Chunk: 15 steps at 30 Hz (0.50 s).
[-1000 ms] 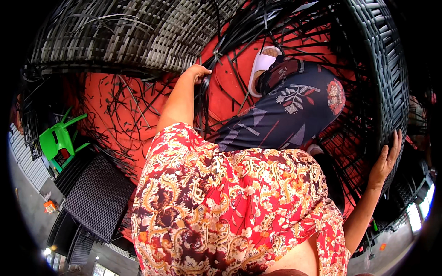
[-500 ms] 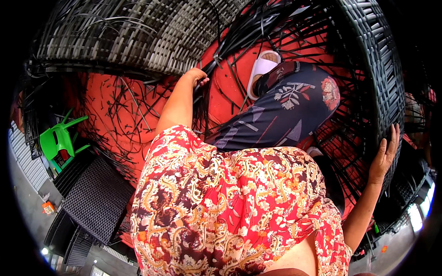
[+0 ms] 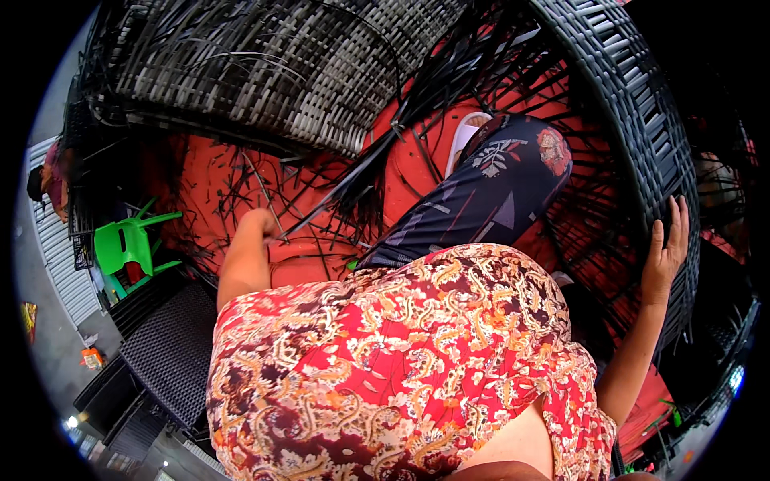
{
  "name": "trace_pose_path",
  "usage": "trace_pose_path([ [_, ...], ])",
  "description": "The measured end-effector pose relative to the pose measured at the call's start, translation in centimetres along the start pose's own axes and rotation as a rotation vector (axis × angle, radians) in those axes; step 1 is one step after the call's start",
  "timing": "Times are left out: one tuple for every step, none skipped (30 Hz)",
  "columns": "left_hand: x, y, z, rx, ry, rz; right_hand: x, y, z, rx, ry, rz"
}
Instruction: The person weaves black strips onto a furniture frame by hand, pulling the material through the structure and pressing it into place.
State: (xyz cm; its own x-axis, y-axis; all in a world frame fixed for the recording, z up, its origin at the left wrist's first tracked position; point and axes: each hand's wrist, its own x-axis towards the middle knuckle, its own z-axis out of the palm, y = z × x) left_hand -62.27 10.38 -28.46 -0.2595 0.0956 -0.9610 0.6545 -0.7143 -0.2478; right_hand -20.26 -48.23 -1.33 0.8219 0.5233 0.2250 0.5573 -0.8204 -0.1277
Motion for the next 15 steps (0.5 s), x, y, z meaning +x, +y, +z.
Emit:
trace_pose_path([
  [-0.5,-1.9,1.4,-0.074,-0.026,-0.08,0.4,0.0,0.6,-0.012,-0.005,-0.01],
  [-1.3,-3.7,2.2,-0.134,-0.042,-0.167,0.5,0.0,0.6,-0.027,-0.005,-0.008],
  [-5.2,-4.1,1.3,-0.564,-0.11,-0.352,0.1,0.2,0.5,-0.048,0.001,0.012],
  [-7.6,-4.9,1.6,-0.809,-0.066,-0.032,0.0,0.6,0.5,-0.034,0.01,0.0],
  [-9.4,-5.8,1.5,-1.033,-0.018,0.308,-0.1,0.9,0.6,-0.034,0.015,-0.002],
  [-11.7,-4.9,0.4,-1.158,0.074,0.653,-0.3,1.3,0.8,-0.033,0.025,-0.002],
  [-14.3,-2.8,-1.1,-1.203,0.128,0.967,-0.6,1.3,1.0,-0.037,0.039,0.003],
  [-16.3,-0.2,-1.9,-1.356,0.259,1.093,-0.7,1.1,2.4,0.011,0.099,-0.023],
  [-17.4,2.4,-2.9,-1.497,0.225,1.373,-0.5,0.6,2.4,0.064,0.158,-0.092],
  [-20.9,6.3,-3.9,-1.584,0.171,1.545,-0.3,-0.2,2.2,0.102,0.22,-0.153],
  [-23.7,9.8,-4.6,-1.577,0.034,1.654,-0.1,-1.0,1.8,0.133,0.293,-0.213],
  [-26.7,14.3,-4.8,-1.56,0.032,1.69,-0.3,-3.1,1.4,0.276,0.225,-0.131],
  [-29.2,18.6,-4.0,-1.544,0.18,1.681,0.1,-6.1,0.7,0.459,0.12,-0.043],
  [-31.4,22.3,-3.1,-1.348,0.31,1.741,0.6,-8.4,0.5,0.797,-0.016,0.057],
  [-32.8,26.0,-2.0,-1.204,0.343,1.79,0.7,-10.1,1.0,1.059,-0.135,0.135],
])
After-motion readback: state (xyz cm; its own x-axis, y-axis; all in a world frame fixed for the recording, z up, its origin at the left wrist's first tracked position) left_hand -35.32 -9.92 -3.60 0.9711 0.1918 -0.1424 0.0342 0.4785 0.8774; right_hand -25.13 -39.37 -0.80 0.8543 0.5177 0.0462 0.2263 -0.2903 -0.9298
